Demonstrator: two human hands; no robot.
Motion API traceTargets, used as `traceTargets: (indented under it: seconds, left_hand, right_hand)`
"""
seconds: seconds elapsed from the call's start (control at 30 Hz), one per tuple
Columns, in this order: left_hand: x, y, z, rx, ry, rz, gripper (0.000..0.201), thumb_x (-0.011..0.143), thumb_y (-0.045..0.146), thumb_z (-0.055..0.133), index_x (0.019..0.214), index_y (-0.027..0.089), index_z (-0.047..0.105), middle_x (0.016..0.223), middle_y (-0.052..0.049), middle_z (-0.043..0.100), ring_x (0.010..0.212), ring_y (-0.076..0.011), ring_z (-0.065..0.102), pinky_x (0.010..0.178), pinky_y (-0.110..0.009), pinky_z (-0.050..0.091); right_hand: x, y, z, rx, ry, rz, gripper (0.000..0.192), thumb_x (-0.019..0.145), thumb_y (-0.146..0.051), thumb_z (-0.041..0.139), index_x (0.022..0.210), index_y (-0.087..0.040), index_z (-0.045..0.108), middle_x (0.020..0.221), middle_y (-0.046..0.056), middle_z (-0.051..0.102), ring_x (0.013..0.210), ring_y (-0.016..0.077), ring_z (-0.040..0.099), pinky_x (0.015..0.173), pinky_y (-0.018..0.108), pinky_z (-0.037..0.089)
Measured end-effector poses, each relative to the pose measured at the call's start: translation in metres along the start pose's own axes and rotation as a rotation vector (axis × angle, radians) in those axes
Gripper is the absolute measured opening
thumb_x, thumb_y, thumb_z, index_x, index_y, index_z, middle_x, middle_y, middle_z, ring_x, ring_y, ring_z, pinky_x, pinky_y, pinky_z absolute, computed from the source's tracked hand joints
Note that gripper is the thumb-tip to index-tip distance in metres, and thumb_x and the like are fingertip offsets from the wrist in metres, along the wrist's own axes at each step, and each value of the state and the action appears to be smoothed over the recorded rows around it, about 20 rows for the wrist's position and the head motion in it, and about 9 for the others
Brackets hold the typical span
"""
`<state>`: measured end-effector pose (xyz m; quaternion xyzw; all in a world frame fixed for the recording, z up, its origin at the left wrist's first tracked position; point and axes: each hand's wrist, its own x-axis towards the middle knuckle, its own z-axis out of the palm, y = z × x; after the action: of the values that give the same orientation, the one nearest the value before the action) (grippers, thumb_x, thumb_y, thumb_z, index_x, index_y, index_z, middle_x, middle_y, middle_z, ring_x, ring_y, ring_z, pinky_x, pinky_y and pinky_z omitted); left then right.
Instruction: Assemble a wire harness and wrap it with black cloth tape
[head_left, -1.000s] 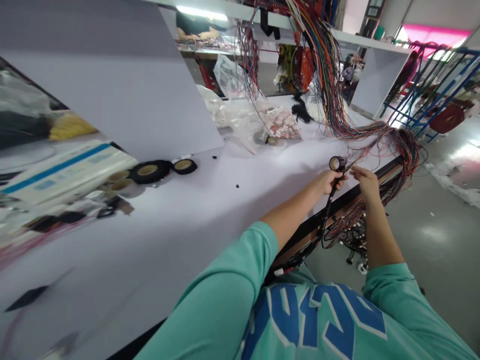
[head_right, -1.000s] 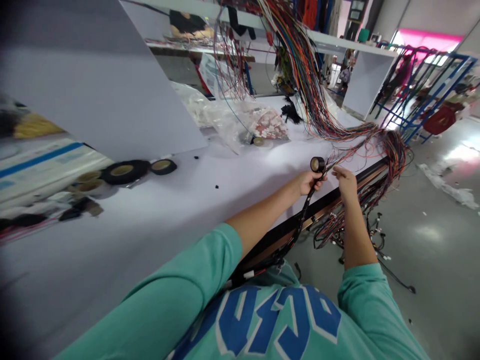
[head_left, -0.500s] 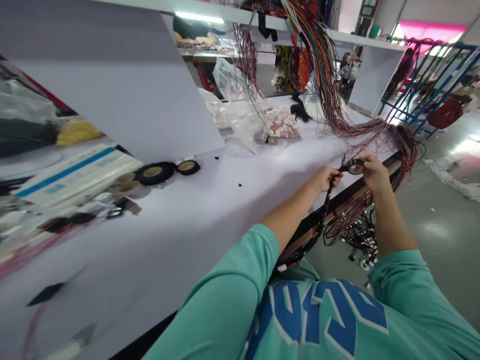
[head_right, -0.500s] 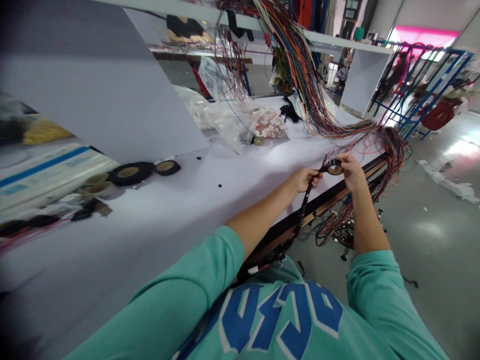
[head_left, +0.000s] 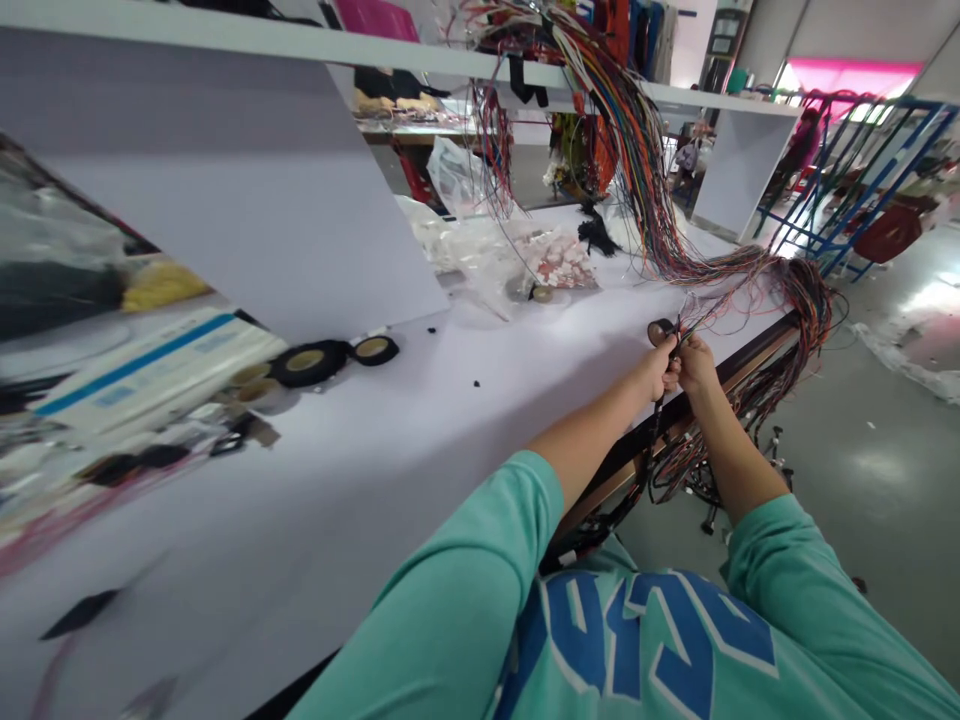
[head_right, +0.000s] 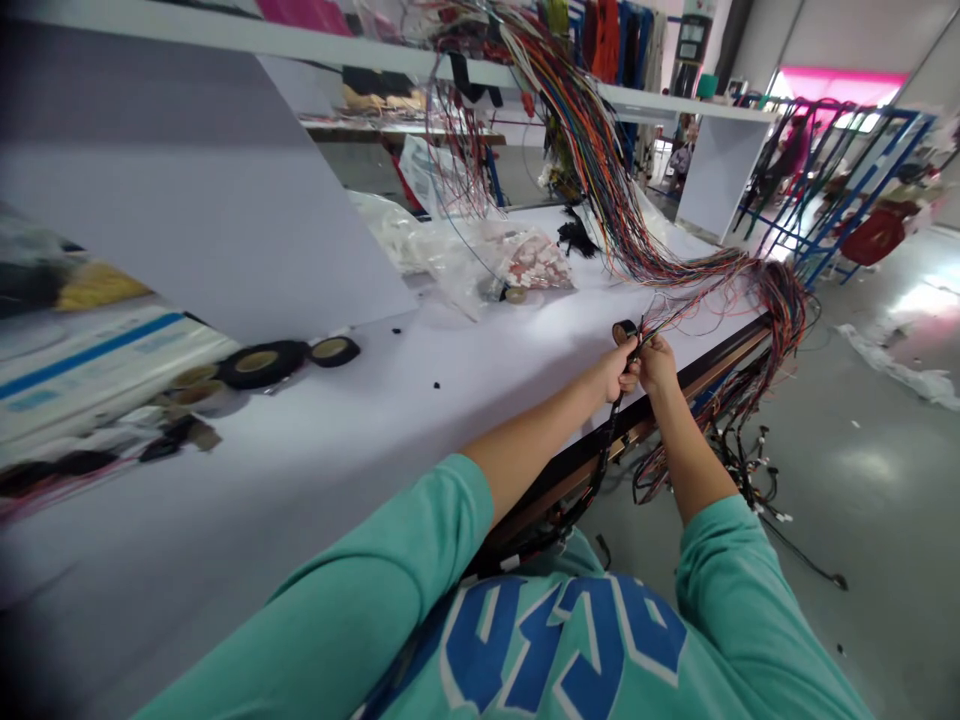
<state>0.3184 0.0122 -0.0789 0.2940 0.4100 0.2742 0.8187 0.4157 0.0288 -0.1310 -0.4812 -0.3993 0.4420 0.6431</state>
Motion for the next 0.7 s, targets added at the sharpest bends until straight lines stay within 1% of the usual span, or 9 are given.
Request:
traceTargets:
  seconds: [0.1, 0.2, 0.3, 0.37, 0.43, 0.5, 0.6, 0.63, 0.7]
  left_hand:
    - [0.009, 0.004, -0.004, 0.008, -0.102, -0.088, 0.043, 0.088, 0.043, 0.038, 0.055, 0.016, 0.042, 0.040, 0.004, 0.039, 0.029, -0.0039, 0.030, 0.029, -0.016, 0.019]
    - [0.013, 0.009, -0.005, -0.033, -0.156, -0.080, 0.031, 0.088, 0.028, 0.041, 0.062, 0.014, 0.048, 0.046, 0.002, 0.046, 0.035, -0.0056, 0.041, 0.034, -0.015, 0.029]
    - [0.014, 0.012, -0.003, -0.054, -0.162, -0.031, 0.024, 0.087, 0.017, 0.041, 0.064, 0.013, 0.048, 0.048, 0.003, 0.046, 0.034, -0.0027, 0.035, 0.034, -0.012, 0.025]
    - [0.015, 0.013, -0.001, -0.054, -0.149, -0.001, 0.025, 0.087, 0.013, 0.039, 0.063, 0.013, 0.045, 0.048, 0.003, 0.045, 0.033, -0.0011, 0.030, 0.033, -0.011, 0.020]
    - [0.016, 0.012, 0.003, -0.042, -0.121, 0.023, 0.026, 0.087, 0.011, 0.037, 0.062, 0.014, 0.042, 0.048, 0.003, 0.044, 0.032, -0.0006, 0.027, 0.032, -0.011, 0.017]
    - [0.018, 0.009, 0.007, -0.023, -0.094, 0.050, 0.025, 0.086, 0.010, 0.037, 0.062, 0.015, 0.040, 0.047, 0.004, 0.042, 0.032, -0.0008, 0.027, 0.032, -0.011, 0.015]
    - [0.019, 0.006, 0.010, 0.002, -0.076, 0.100, 0.022, 0.083, 0.005, 0.037, 0.064, 0.016, 0.039, 0.045, 0.006, 0.038, 0.031, -0.0017, 0.028, 0.033, -0.012, 0.014]
    - [0.018, 0.005, 0.010, 0.010, -0.083, 0.112, 0.022, 0.082, 0.004, 0.037, 0.065, 0.017, 0.039, 0.046, 0.006, 0.038, 0.032, -0.0020, 0.029, 0.033, -0.012, 0.015]
    - [0.016, 0.006, 0.007, 0.026, -0.112, 0.124, 0.021, 0.081, 0.002, 0.037, 0.067, 0.017, 0.039, 0.048, 0.006, 0.040, 0.032, -0.0020, 0.030, 0.034, -0.011, 0.016]
  right_hand:
    - [-0.002, -0.002, -0.004, -0.018, -0.001, -0.012, 0.025, 0.058, -0.026, 0.062, 0.068, -0.023, 0.040, 0.044, -0.013, 0.032, 0.032, 0.0034, 0.028, 0.033, 0.017, 0.024]
    - [-0.004, -0.003, -0.010, -0.076, 0.001, -0.017, 0.022, 0.060, -0.028, 0.062, 0.068, -0.024, 0.043, 0.043, -0.012, 0.032, 0.032, 0.0042, 0.028, 0.033, 0.018, 0.026]
    - [-0.006, -0.012, -0.022, -0.166, 0.022, -0.025, 0.017, 0.060, -0.029, 0.062, 0.067, -0.023, 0.048, 0.046, -0.009, 0.039, 0.040, 0.0072, 0.039, 0.042, 0.022, 0.036]
    - [-0.007, -0.024, -0.033, -0.226, 0.084, -0.051, 0.015, 0.060, -0.029, 0.062, 0.067, -0.021, 0.053, 0.054, -0.005, 0.049, 0.050, 0.0101, 0.047, 0.053, 0.026, 0.042]
    - [-0.008, -0.039, -0.039, -0.364, 0.199, -0.165, 0.015, 0.064, -0.032, 0.060, 0.072, -0.021, 0.057, 0.066, -0.001, 0.057, 0.064, 0.0138, 0.053, 0.066, 0.031, 0.044]
    - [-0.005, -0.053, -0.036, -0.673, 0.251, -0.379, 0.021, 0.069, -0.037, 0.056, 0.081, -0.021, 0.061, 0.079, 0.004, 0.063, 0.077, 0.0188, 0.055, 0.078, 0.037, 0.042]
    - [0.005, -0.063, -0.017, -1.044, 0.056, -0.498, 0.033, 0.064, -0.036, 0.062, 0.093, -0.019, 0.063, 0.082, 0.008, 0.065, 0.086, 0.0257, 0.056, 0.085, 0.044, 0.038]
    - [0.010, -0.064, -0.010, -1.066, 0.008, -0.484, 0.035, 0.062, -0.033, 0.064, 0.094, -0.019, 0.063, 0.078, 0.006, 0.064, 0.083, 0.0255, 0.057, 0.083, 0.044, 0.039]
    - [0.020, -0.063, -0.005, -0.925, -0.034, -0.402, 0.034, 0.059, -0.028, 0.064, 0.092, -0.019, 0.062, 0.066, 0.001, 0.060, 0.070, 0.0205, 0.057, 0.073, 0.039, 0.043]
